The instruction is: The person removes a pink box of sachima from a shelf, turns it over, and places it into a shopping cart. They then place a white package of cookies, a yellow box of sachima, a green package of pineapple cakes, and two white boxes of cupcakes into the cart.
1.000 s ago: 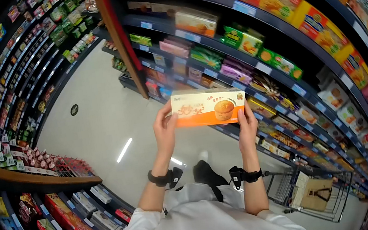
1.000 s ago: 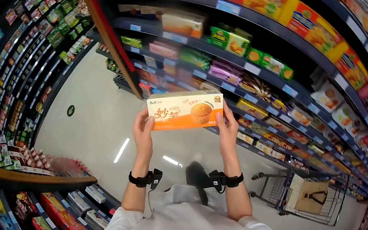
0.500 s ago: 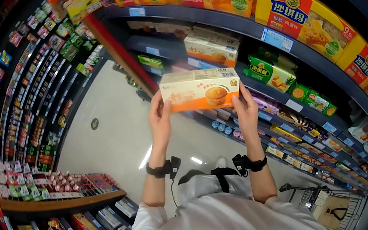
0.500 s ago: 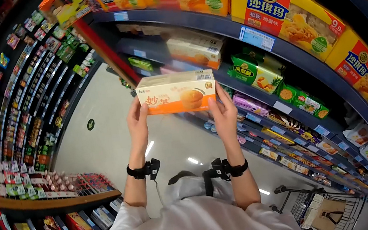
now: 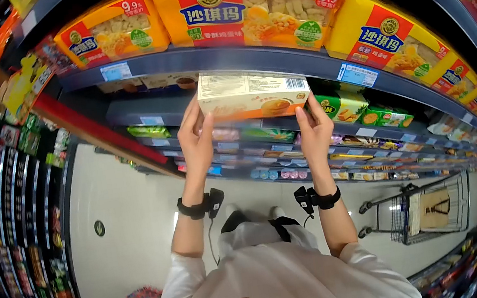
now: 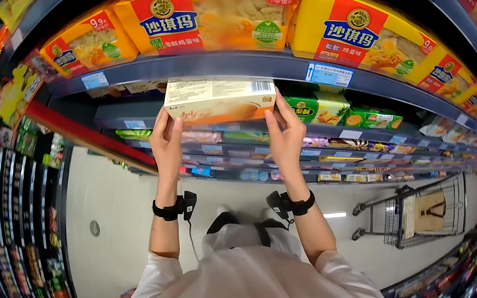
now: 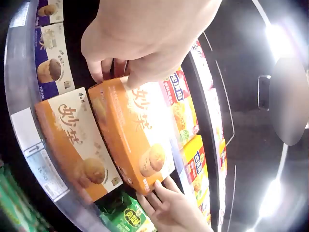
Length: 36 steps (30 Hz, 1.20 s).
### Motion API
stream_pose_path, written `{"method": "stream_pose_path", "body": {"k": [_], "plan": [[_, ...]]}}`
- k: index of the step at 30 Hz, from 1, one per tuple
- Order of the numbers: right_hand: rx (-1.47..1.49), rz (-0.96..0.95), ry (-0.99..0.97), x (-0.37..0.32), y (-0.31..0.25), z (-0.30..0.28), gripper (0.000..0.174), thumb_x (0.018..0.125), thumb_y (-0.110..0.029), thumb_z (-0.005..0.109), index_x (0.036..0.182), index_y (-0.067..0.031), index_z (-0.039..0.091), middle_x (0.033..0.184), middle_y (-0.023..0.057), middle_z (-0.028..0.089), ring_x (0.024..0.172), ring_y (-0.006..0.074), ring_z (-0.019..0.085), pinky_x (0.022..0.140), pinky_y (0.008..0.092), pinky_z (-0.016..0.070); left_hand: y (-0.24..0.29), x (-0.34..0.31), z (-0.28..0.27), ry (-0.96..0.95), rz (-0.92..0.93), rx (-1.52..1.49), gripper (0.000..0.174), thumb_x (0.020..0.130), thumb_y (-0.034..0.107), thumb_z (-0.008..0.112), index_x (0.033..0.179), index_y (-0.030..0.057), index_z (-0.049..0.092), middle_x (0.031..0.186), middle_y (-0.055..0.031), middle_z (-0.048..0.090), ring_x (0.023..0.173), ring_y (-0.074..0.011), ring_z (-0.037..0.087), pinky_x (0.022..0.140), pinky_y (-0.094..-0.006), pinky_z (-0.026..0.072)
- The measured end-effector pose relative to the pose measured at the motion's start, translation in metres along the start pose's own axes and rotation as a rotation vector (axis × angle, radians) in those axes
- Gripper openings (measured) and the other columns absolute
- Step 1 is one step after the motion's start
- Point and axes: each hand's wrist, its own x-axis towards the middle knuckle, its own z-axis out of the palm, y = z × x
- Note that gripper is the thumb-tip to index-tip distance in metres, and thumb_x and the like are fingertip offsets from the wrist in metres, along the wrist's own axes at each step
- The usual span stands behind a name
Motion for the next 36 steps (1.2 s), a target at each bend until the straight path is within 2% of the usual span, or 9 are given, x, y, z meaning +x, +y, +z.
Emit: {"method": "stream_pose_path", "body": {"k": [10,13,16,19,22,25,26,33,36], "plan": [[-0.065,-0.075,0.218,0.019,0.006,0.032,0.044,0.095,-0.008,0.065,0.135,0.0079,0.055,0.124,0.0162,0.068,0.106,0.0167,0.066,0.094,0.0294,0.0499,-0.02,0.057,-0.009,-0.14,0.052,-0.17,0.043,0.095,-0.003,0.057,0.136,-0.0106,0.05,0.137,-0.0179,0.054,0.127,-0.022,0.054,0.107,-0.0326,0.0418],[-0.1,-0.086,0.217,0.027,0.012,0.033,0.042,0.095,-0.007,0.065,0.133,0.0081,0.056,0.122,0.0164,0.068,0.105,0.0166,0.066,0.093,0.0291,0.0501,-0.03,0.06,-0.008,-0.14,0.121,-0.041,0.042,0.094,-0.001,0.06,0.133,-0.0097,0.053,0.13,-0.0205,0.059,0.122,-0.0254,0.058,0.104,-0.0339,0.0432],[-0.088,0.047,0.111,0.031,0.022,0.028,0.046,0.096,-0.005,0.064,0.138,0.0083,0.051,0.134,0.0183,0.06,0.12,0.0209,0.06,0.1,0.0306,0.0475,-0.035,0.057,-0.008,-0.107,0.216,0.219,0.045,0.09,0.001,0.063,0.133,-0.0082,0.053,0.124,-0.0238,0.061,0.115,-0.0342,0.061,0.1,-0.0363,0.0445],[-0.112,-0.005,0.066,0.034,0.022,0.027,0.048,0.096,-0.005,0.064,0.14,0.007,0.05,0.134,0.0188,0.06,0.12,0.0225,0.06,0.101,0.0317,0.0479,-0.037,0.055,-0.007,-0.096,0.286,0.314,0.05,0.086,0.002,0.067,0.133,-0.0067,0.052,0.123,-0.0259,0.06,0.112,-0.0422,0.059,0.099,-0.0386,0.0452],[-0.188,-0.055,0.091,0.04,0.024,0.028,0.044,0.091,-0.002,0.066,0.132,0.0075,0.054,0.12,0.0226,0.066,0.107,0.0244,0.067,0.093,0.0323,0.0519,-0.029,0.056,-0.009,-0.123,0.312,0.348,0.052,0.084,0.003,0.069,0.133,-0.0059,0.053,0.123,-0.0254,0.06,0.112,-0.0435,0.058,0.097,-0.0394,0.046],[-0.254,-0.092,0.02,0.047,0.012,0.022,0.046,0.087,0.001,0.068,0.13,0.0083,0.054,0.114,0.0235,0.067,0.108,0.0301,0.068,0.093,0.0345,0.0533,-0.028,0.06,-0.014,-0.13,0.311,0.388,0.051,0.083,0.003,0.071,0.13,-0.0046,0.054,0.121,-0.0249,0.06,0.111,-0.0444,0.058,0.096,-0.0407,0.0467],[-0.275,-0.029,-0.06,0.05,0.008,0.015,0.05,0.088,-0.004,0.071,0.132,0.0089,0.051,0.124,0.023,0.063,0.115,0.028,0.064,0.098,0.0373,0.0526,-0.027,0.061,-0.017,-0.133,0.319,0.443,0.052,0.082,0.004,0.072,0.13,-0.0033,0.055,0.119,-0.0236,0.061,0.111,-0.0443,0.058,0.096,-0.0421,0.0467],[-0.319,-0.039,-0.219,0.06,0.0,0.007,0.051,0.083,0.0,0.072,0.128,0.0099,0.052,0.119,0.0254,0.065,0.112,0.0328,0.066,0.098,0.0382,0.0536,-0.024,0.077,-0.04,-0.321,0.259,0.621,0.056,0.078,0.009,0.078,0.129,-0.0017,0.057,0.12,-0.0231,0.063,0.11,-0.0419,0.058,0.095,-0.044,0.047],[-0.206,0.033,-0.249,0.054,0.001,0.009,0.051,0.085,0.002,0.07,0.131,0.0105,0.05,0.122,0.0238,0.065,0.117,0.0303,0.064,0.099,0.037,0.053,-0.034,0.073,-0.04,-0.308,-0.003,0.456,0.043,0.082,0.007,0.076,0.121,-0.0052,0.063,0.101,-0.0208,0.072,0.094,-0.0281,0.072,0.081,-0.0349,0.0557]]}}
